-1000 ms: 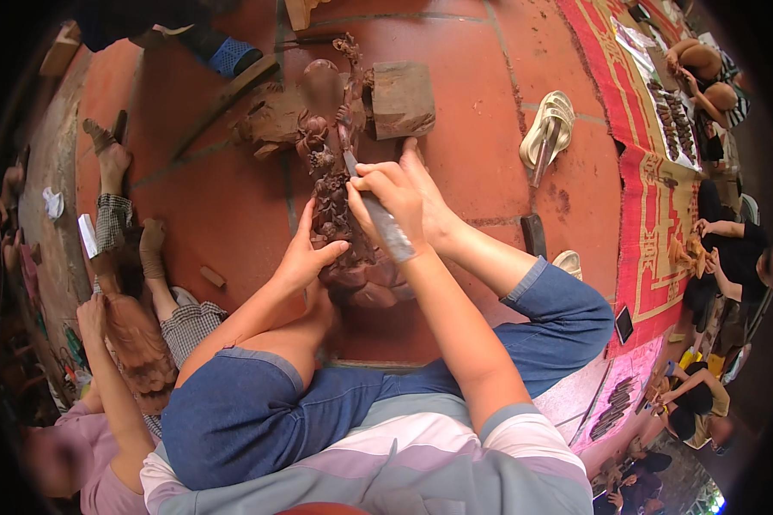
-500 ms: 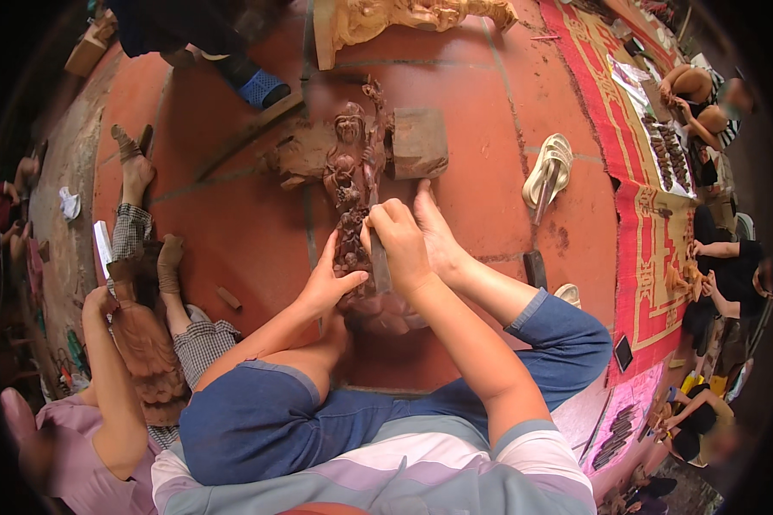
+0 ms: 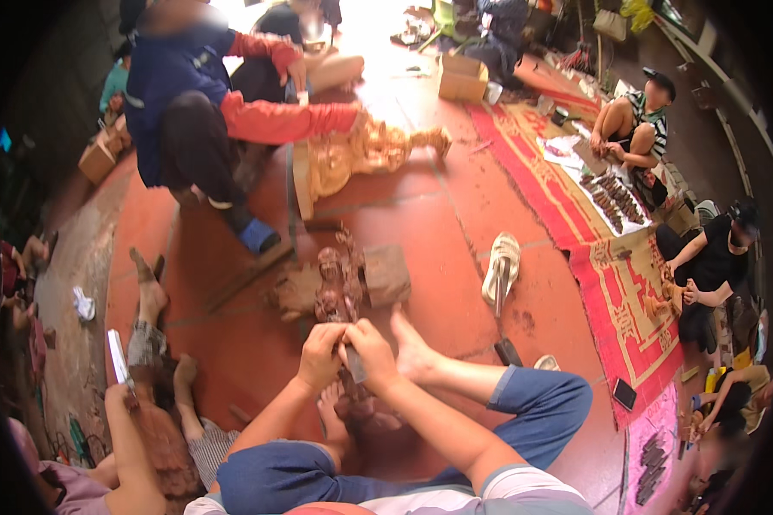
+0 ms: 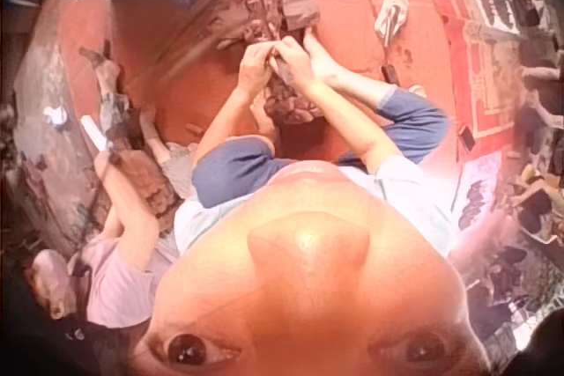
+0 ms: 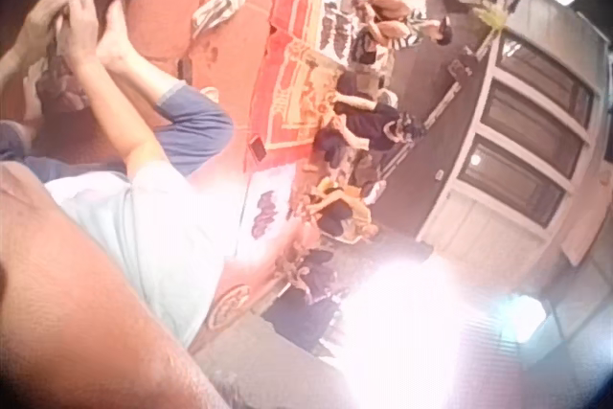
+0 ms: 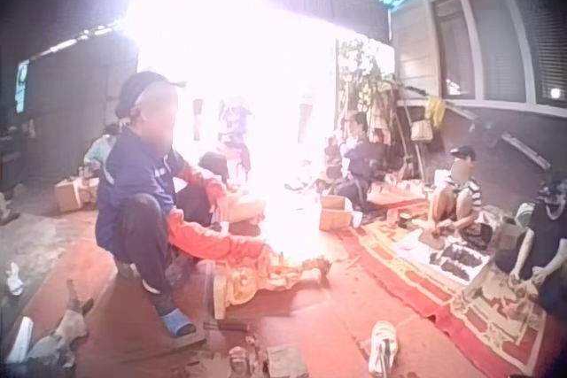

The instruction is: The person is carving a wooden figurine using a chisel and mallet. They are seated on the floor, holding the wood with one hand and using the tools with the other to shape the details of the figurine.

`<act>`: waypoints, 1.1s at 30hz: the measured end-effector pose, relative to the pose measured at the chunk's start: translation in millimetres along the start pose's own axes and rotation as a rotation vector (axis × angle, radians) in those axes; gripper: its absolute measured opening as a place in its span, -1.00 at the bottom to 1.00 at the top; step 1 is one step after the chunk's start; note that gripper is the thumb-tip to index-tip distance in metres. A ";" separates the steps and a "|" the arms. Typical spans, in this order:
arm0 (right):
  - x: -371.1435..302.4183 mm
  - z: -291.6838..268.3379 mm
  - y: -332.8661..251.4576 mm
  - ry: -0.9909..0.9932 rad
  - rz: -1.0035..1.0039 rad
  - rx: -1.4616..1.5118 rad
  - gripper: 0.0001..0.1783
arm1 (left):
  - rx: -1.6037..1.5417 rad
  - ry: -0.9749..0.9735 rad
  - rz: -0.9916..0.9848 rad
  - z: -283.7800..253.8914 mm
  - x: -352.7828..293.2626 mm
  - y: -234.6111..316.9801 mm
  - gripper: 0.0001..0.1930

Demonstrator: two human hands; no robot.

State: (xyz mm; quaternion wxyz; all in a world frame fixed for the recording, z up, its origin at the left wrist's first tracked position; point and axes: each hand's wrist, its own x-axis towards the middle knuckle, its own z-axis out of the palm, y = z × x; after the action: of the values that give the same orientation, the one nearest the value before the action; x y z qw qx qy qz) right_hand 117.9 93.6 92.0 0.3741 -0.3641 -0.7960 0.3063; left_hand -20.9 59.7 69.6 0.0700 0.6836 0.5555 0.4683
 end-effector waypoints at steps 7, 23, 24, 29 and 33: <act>3.8 -13.6 -36.1 0.063 -0.300 0.129 -0.75 | -0.136 -0.072 0.139 -2.9 8.8 -0.5 -0.83; -21.6 28.1 -21.9 -0.200 -0.283 0.111 -0.85 | -0.079 0.071 -0.046 23.4 -27.1 -18.5 -0.77; -17.2 29.1 -22.8 -0.170 -0.297 0.112 -0.82 | -0.055 0.065 -0.058 22.9 -24.2 -16.9 -0.77; -1.5 37.8 -21.7 -0.140 -0.323 0.094 -0.78 | -0.019 0.124 -0.123 20.1 -13.1 -21.5 -0.78; 6.9 43.3 -15.0 -0.129 -0.282 0.082 -0.80 | 0.016 0.077 -0.145 24.2 -11.7 -34.9 -0.77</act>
State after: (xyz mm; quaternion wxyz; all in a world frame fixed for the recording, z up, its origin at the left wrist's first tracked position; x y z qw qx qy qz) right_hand 74.1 81.6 82.9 0.3760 -0.2128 -0.8484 0.3059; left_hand -27.0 73.4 28.1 0.0769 0.6237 0.6094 0.4835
